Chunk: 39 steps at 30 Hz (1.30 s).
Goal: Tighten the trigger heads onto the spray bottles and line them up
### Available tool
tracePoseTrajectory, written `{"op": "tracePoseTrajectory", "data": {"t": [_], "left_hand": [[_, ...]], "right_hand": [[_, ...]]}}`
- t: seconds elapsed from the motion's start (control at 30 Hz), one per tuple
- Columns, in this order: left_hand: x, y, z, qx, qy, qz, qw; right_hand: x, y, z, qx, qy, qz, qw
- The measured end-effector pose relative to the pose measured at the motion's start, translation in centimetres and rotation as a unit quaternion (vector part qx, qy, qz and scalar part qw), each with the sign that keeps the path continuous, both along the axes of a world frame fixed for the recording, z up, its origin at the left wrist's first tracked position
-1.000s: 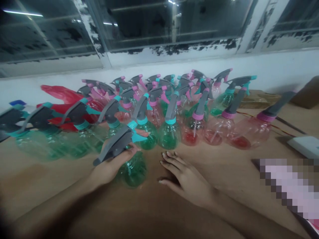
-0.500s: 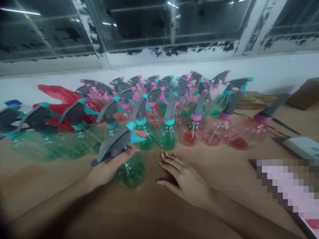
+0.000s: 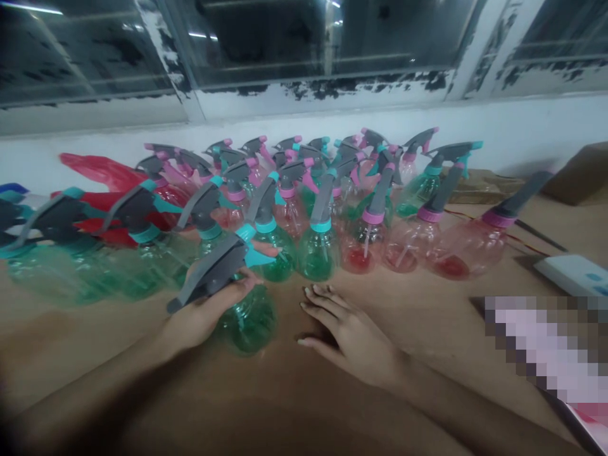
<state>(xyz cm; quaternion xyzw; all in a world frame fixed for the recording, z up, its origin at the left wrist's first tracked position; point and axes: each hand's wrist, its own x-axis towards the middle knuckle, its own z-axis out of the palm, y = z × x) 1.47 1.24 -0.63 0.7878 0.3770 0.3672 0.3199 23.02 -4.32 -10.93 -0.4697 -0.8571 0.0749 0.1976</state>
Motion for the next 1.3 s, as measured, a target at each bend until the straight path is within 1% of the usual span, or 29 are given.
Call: {"op": "tracePoseTrajectory", "data": {"t": [0.1, 0.23, 0.4, 0.47, 0.63, 0.77, 1.0, 1.13, 1.3], "left_hand": [[-0.1, -0.1, -0.1, -0.009, -0.004, 0.015, 1.000], [0.4, -0.9, 0.0, -0.015, 0.005, 0.013, 1.000], [1.9, -2.5, 0.2, -0.005, 0.017, -0.045, 0.999], [2.3, -2.7, 0.1, 0.000, 0.015, -0.051, 0.999], [2.5, -2.8, -0.2, -0.002, 0.002, -0.037, 0.999], [2.4, -2.7, -0.4, 0.003, -0.003, -0.044, 0.999], [2.3, -2.7, -0.1, 0.002, -0.003, -0.082, 0.997], [2.5, -2.7, 0.2, 0.004, -0.007, -0.091, 0.996], [2.3, -2.8, 0.5, 0.007, 0.010, -0.094, 0.995]], "right_hand": [[0.0, 0.0, -0.2, 0.009, 0.006, 0.004, 1.000], [0.0, 0.1, -0.2, 0.019, 0.020, 0.007, 1.000], [0.1, 0.3, -0.1, 0.028, 0.043, 0.015, 0.999], [0.2, 0.4, -0.1, 0.026, 0.049, 0.019, 0.998], [0.3, 0.5, -0.4, 0.027, 0.053, 0.020, 0.998], [0.5, 0.5, -0.6, 0.026, 0.060, 0.023, 0.998], [1.0, 0.1, -0.8, 0.009, 0.047, 0.020, 0.999], [1.0, -0.1, -0.7, 0.001, 0.043, 0.015, 0.999], [0.9, 0.0, -0.5, 0.014, 0.052, 0.020, 0.998]]}}
